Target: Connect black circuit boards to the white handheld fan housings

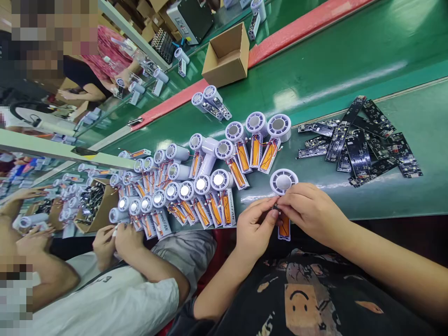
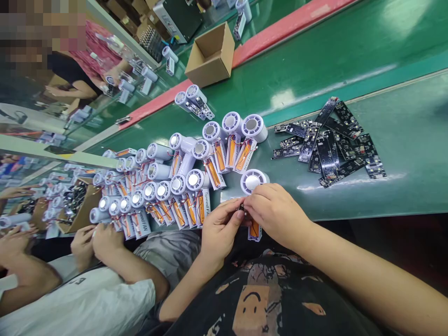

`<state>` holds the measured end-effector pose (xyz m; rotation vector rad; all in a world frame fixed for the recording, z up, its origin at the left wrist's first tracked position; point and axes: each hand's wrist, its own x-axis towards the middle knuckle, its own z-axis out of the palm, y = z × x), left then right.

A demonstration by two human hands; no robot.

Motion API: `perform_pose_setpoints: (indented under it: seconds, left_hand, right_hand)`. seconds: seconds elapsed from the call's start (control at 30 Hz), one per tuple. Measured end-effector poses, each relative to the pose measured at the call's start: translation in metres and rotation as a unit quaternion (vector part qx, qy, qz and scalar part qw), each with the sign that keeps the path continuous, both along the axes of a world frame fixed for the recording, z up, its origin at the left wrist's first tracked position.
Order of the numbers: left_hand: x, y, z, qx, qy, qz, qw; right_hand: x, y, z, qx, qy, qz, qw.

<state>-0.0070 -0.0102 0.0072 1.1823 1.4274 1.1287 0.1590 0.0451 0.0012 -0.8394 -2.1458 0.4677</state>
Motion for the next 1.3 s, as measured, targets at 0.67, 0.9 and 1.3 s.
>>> perform_pose_setpoints:
  seconds: [0.67,0.9,1.3]
  left_hand:
    - [-0.001,0.007,-0.001,0.037,0.012,-0.045,0.998]
    - [-0.004,0.007,-0.001,0.082,0.095,-0.049,0.991]
    - [0.002,0.008,-0.005,0.018,-0.053,0.017,0.998]
  right_hand:
    - [-0.001,-0.006,-0.003,-0.067,0.044,0.001,0.997]
    - [0.001,-0.005,-0.006,-0.071,0.058,-0.003,0.996]
    - [0.002,-0.002,0.001,0.032,-0.037,-0.075,0.996]
